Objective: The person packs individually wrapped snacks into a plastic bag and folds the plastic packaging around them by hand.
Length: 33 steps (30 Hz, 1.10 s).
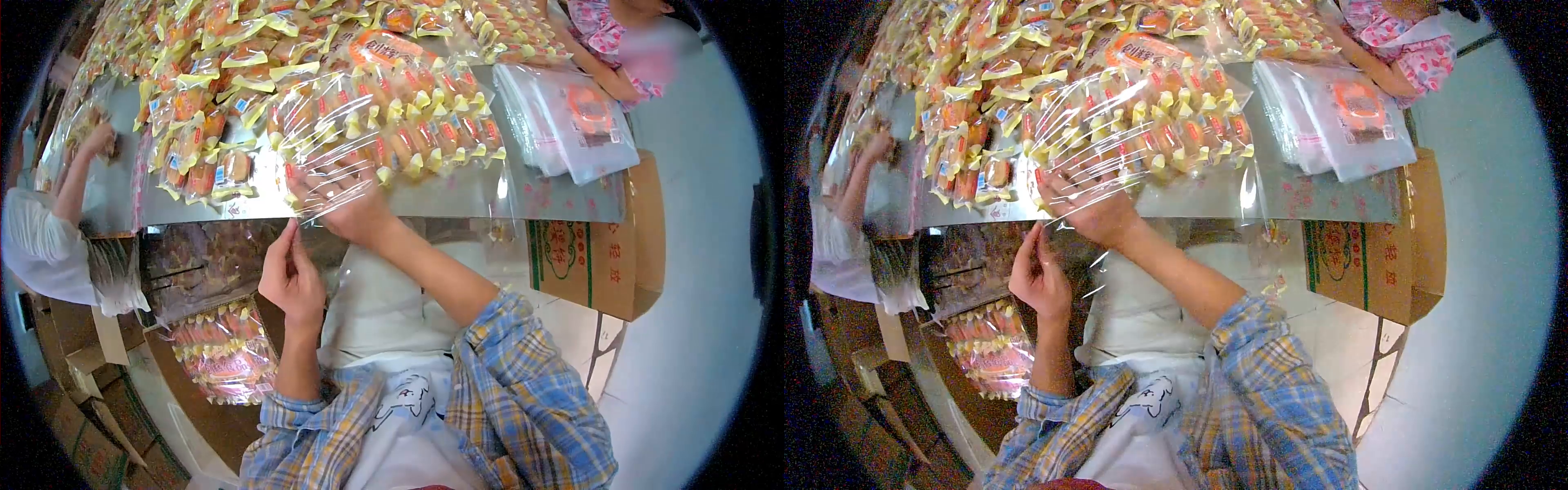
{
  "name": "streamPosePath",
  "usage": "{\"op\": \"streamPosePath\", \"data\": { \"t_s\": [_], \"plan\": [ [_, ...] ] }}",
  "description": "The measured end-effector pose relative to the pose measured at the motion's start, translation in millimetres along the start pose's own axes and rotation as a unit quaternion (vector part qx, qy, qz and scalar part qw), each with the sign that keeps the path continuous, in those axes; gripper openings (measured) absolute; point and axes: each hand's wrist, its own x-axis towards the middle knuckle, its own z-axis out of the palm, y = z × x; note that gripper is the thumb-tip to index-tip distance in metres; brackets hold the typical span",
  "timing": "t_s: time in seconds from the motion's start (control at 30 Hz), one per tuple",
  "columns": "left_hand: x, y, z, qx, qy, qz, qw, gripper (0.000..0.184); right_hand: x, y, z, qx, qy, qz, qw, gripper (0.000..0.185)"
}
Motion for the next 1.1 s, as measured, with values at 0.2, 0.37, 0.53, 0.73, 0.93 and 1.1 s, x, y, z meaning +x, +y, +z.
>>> {"op": "streamPosePath", "data": {
  "t_s": [0.2,0.37,0.53,0.73,0.93,1.1],
  "plan": [
    [4.1,-6.1,0.6,-0.023,0.029,0.078,0.996,0.025,-0.2,3.1,2.4,0.03,-0.033,0.02,0.999,0.041],
    [2.9,7.4,-13.6,0.011,-0.012,0.06,0.998,0.023,1.3,5.0,6.2,0.007,0.007,0.011,1.0,0.036],
    [5.5,0.4,-12.7,0.068,-0.02,0.135,0.988,0.024,10.9,5.6,7.4,-0.017,-0.01,0.006,1.0,0.035],
    [-13.5,13.8,-13.8,0.204,0.124,0.305,0.922,0.028,-1.6,-11.5,-29.4,0.045,-0.068,0.036,0.996,0.063],
    [-83.4,29.1,3.8,0.051,-0.299,0.361,0.882,0.049,-37.4,36.1,-92.9,0.001,-0.109,0.069,0.992,0.062],
    [-18.8,45.4,67.6,0.186,-0.224,0.231,0.928,0.059,-22.8,70.9,-98.3,-0.005,-0.148,0.069,0.986,0.06]
  ]
}}
